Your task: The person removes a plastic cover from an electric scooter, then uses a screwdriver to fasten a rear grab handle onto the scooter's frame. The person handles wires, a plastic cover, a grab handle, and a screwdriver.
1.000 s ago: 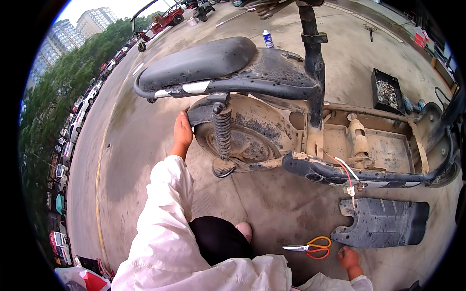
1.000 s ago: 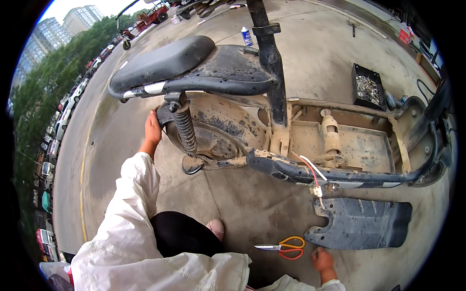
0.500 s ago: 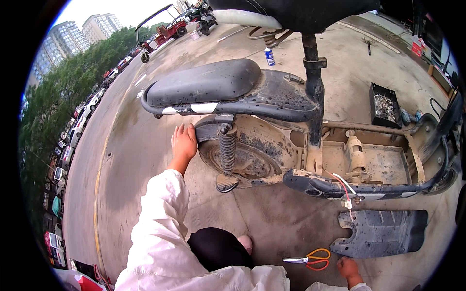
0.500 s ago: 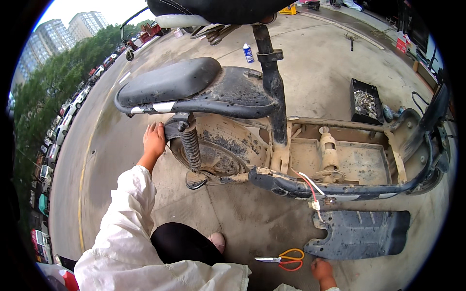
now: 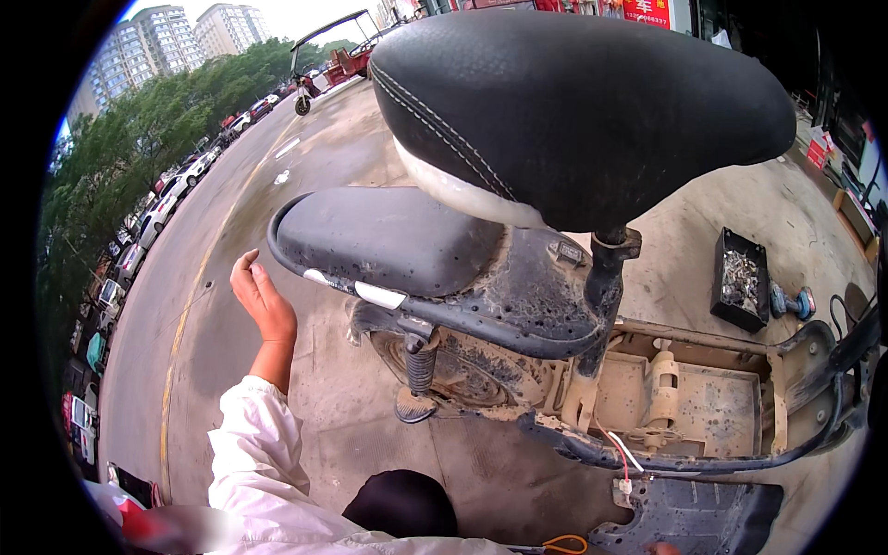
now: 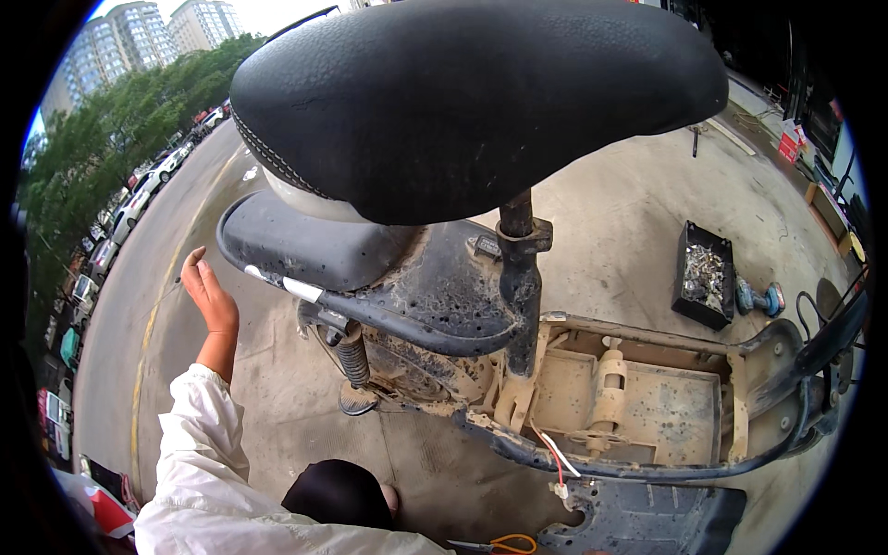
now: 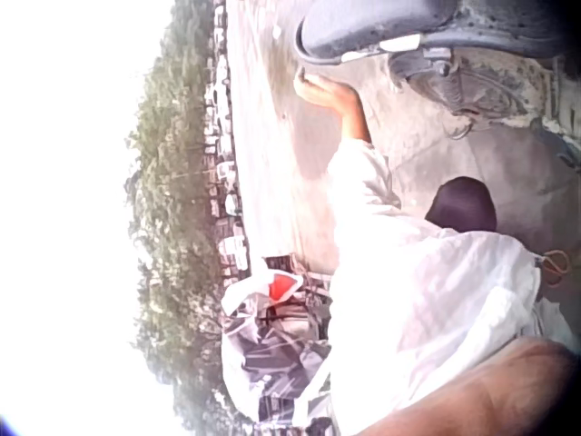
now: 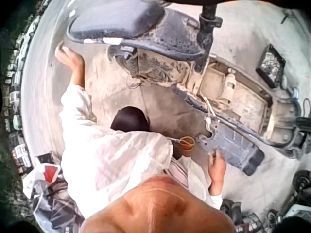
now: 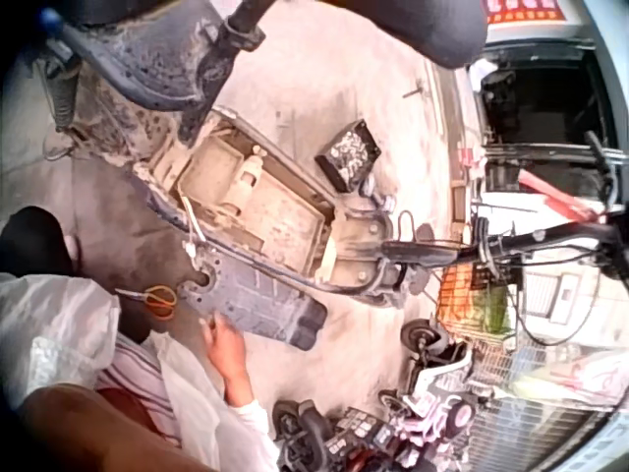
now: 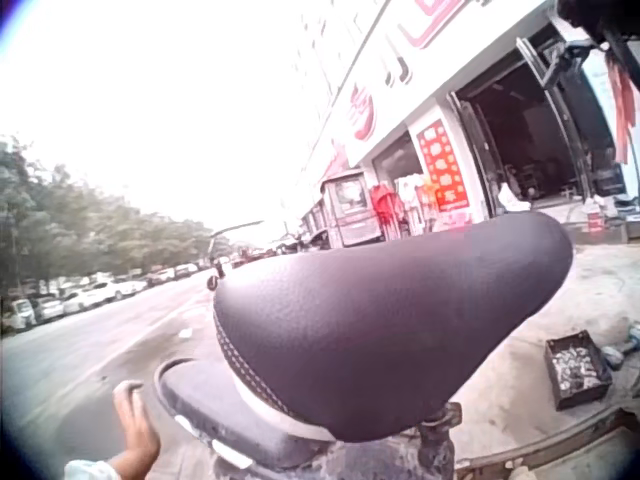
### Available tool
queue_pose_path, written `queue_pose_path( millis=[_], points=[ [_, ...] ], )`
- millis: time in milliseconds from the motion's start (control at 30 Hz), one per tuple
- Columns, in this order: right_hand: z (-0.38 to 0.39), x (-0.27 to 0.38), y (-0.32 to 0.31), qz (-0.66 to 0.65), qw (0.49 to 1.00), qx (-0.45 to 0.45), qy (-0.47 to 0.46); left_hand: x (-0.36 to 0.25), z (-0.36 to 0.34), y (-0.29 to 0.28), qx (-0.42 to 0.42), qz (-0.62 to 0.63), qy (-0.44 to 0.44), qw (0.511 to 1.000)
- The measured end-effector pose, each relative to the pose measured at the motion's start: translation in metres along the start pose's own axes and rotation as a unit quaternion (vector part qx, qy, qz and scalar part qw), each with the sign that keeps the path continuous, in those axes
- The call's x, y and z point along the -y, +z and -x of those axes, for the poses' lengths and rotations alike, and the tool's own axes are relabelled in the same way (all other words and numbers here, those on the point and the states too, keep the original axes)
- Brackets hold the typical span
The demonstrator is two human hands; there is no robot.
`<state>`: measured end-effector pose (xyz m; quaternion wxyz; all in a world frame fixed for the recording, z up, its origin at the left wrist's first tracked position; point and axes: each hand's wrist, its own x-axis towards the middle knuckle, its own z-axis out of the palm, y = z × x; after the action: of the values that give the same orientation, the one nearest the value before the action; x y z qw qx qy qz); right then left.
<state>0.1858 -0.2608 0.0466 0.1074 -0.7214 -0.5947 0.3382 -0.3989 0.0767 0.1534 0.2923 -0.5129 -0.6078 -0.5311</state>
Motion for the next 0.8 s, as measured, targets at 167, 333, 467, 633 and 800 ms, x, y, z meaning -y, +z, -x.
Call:
queue_pose_path(
  millis=[167,333,467,633,800],
  points=[
    [-0.007,0.021,-0.011,0.003,0.999,-0.018,0.042,-0.064,-0.022,0.033,0.131,0.077,0.167,0.974],
    [-0.034,0.020,-0.005,-0.043,0.990,-0.022,0.131,0.043,-0.041,0.040,0.258,0.133,0.068,0.955],
    [-0.028,0.005,0.003,-0.036,0.978,-0.023,0.203,0.040,-0.044,0.059,0.234,0.168,0.057,0.956],
    [-0.022,-0.018,0.023,0.004,0.979,0.051,0.197,0.061,-0.061,0.059,0.205,0.024,0.234,0.950],
    [-0.032,-0.020,0.024,0.016,0.980,0.015,0.197,0.052,-0.068,0.064,0.173,-0.076,0.399,0.897]
  ],
)
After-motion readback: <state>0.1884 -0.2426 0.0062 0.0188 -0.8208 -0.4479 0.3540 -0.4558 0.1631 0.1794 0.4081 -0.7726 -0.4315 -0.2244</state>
